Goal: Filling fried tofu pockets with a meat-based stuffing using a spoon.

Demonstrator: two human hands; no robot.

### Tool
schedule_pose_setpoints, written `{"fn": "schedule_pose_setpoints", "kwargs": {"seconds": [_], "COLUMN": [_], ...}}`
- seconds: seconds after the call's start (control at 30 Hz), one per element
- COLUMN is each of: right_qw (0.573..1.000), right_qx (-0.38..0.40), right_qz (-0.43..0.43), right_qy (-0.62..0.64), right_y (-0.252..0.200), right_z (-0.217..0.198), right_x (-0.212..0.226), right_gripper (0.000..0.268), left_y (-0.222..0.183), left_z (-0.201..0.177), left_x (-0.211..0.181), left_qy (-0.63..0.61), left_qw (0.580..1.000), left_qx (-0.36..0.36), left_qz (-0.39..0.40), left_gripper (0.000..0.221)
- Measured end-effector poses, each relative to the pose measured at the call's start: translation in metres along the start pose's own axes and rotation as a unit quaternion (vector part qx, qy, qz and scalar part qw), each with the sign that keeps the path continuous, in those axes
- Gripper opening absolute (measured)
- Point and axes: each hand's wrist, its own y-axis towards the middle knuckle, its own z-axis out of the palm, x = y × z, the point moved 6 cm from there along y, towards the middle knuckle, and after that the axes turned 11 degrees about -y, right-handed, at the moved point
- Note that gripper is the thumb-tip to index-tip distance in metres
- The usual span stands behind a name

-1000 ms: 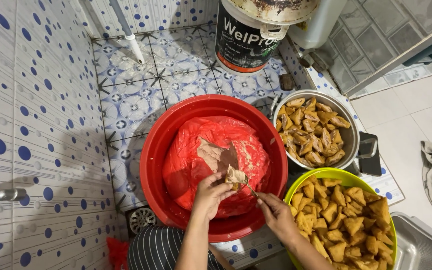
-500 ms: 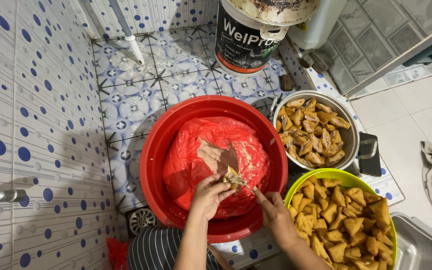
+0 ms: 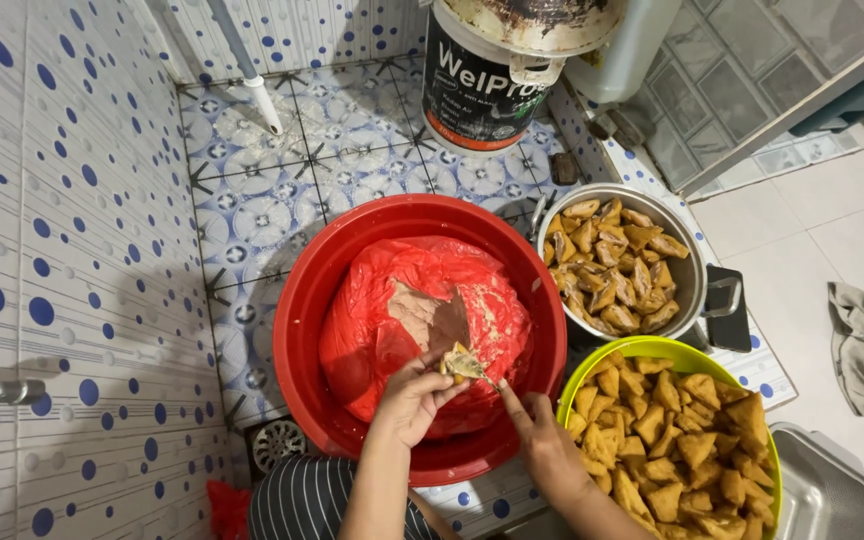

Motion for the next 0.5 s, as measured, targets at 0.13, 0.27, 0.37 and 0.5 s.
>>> {"fn": "schedule_pose_setpoints", "kwargs": {"seconds": [0.13, 0.27, 0.37, 0.5], "right_qw": [0.997, 0.998, 0.997, 0.994], "right_qx": [-0.04, 0.024, 0.076, 0.05], "right_qz": [-0.015, -0.016, 0.004, 0.04], "right_qy": [-0.061, 0.048, 0.028, 0.091], "right_y": [-0.003, -0.004, -0.002, 0.001], "right_z": [-0.02, -0.017, -0.018, -0.034], "right_x": [-0.004, -0.016, -0.026, -0.04], "right_gripper": [0.082, 0.081, 0.089, 0.07], "left_y": [0.004, 0.014, 0.008, -0.009], "left_z": [-0.004, -0.016, -0.007, 0.009], "left_x": [0.005, 0.008, 0.003, -0.022], "left_qy": [-0.014, -0.024, -0.019, -0.02], "left_qw": [1.0, 1.0, 1.0, 0.995], "left_qx": [0.003, -0.007, -0.012, -0.05], "left_qz": [-0.011, -0.004, 0.003, 0.08], "left_gripper": [0.057, 0.044, 0.039, 0.049]}}
